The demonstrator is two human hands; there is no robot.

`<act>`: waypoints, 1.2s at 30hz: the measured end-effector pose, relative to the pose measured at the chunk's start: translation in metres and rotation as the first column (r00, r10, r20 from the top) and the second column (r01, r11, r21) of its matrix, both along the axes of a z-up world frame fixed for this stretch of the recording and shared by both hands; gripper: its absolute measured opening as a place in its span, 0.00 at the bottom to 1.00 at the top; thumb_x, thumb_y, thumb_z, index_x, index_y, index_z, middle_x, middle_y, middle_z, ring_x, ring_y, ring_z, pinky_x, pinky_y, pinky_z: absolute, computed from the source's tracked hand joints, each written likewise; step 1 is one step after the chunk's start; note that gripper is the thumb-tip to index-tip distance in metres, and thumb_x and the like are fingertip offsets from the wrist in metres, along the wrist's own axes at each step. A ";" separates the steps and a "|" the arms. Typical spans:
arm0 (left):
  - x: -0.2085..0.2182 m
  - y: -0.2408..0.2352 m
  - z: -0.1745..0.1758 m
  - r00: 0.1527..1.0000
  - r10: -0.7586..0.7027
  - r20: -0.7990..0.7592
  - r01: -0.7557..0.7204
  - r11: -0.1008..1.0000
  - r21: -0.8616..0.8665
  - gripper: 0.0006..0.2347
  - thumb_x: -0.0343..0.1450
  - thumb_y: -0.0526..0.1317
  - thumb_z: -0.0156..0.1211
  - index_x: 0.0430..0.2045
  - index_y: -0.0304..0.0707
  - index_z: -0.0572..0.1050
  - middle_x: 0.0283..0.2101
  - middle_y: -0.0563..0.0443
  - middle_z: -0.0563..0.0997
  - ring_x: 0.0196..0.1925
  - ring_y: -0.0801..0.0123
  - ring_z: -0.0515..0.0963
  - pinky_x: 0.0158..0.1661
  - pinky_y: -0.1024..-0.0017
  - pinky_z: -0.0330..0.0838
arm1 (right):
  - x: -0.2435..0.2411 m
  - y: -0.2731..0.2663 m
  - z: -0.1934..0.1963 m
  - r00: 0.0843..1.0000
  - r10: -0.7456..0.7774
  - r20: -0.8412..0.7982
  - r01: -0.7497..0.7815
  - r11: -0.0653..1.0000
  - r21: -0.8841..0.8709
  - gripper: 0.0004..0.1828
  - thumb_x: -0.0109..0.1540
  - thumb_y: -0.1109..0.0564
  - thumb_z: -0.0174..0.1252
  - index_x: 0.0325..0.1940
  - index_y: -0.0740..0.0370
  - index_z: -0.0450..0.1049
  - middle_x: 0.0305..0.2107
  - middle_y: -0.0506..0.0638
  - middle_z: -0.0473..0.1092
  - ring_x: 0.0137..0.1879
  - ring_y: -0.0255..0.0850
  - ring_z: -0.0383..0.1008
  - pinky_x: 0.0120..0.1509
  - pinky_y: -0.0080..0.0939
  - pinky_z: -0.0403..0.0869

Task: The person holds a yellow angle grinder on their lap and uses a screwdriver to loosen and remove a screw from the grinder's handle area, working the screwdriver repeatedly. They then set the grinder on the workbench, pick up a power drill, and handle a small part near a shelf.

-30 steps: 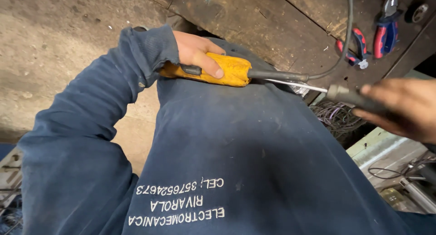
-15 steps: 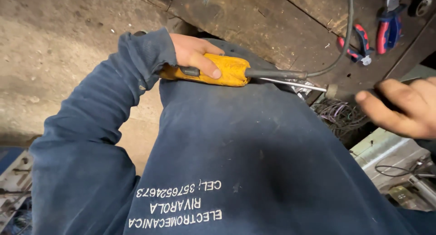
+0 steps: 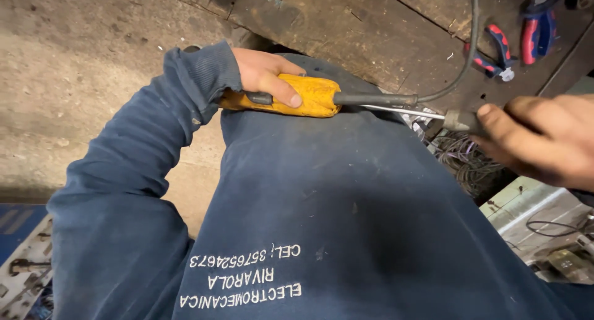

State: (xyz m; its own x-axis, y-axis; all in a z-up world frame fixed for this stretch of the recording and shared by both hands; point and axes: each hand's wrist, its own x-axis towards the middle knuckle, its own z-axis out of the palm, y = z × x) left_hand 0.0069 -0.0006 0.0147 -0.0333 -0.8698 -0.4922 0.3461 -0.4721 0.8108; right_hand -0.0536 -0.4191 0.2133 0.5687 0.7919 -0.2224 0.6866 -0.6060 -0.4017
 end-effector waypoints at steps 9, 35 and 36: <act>0.003 0.001 0.008 1.000 -0.005 0.029 0.004 1.000 0.026 0.27 0.65 0.56 0.61 0.51 0.35 0.76 0.45 0.49 0.83 0.48 0.67 0.79 0.50 0.70 0.69 | 0.004 -0.014 -0.028 0.150 -0.825 -0.545 0.622 0.507 -0.597 0.19 0.61 0.47 0.69 0.50 0.60 0.83 0.28 0.60 0.77 0.31 0.46 0.76 0.34 0.50 0.70; 0.001 0.022 -0.031 0.942 0.081 -0.325 -0.119 0.988 -0.097 0.28 0.66 0.49 0.65 0.57 0.32 0.71 0.51 0.51 0.78 0.53 0.71 0.74 0.55 0.73 0.67 | 0.011 0.058 0.009 0.950 0.025 0.313 0.008 0.995 -0.104 0.20 0.53 0.50 0.62 0.48 0.55 0.81 0.36 0.46 0.75 0.37 0.40 0.75 0.37 0.38 0.69; 0.001 0.023 -0.034 0.922 0.085 -0.378 -0.138 0.984 -0.116 0.29 0.65 0.49 0.66 0.58 0.31 0.70 0.53 0.51 0.78 0.55 0.71 0.74 0.57 0.73 0.67 | 0.008 0.059 0.007 0.975 -0.142 0.170 0.166 0.976 -0.138 0.18 0.57 0.47 0.65 0.49 0.54 0.81 0.37 0.46 0.75 0.38 0.41 0.76 0.41 0.39 0.74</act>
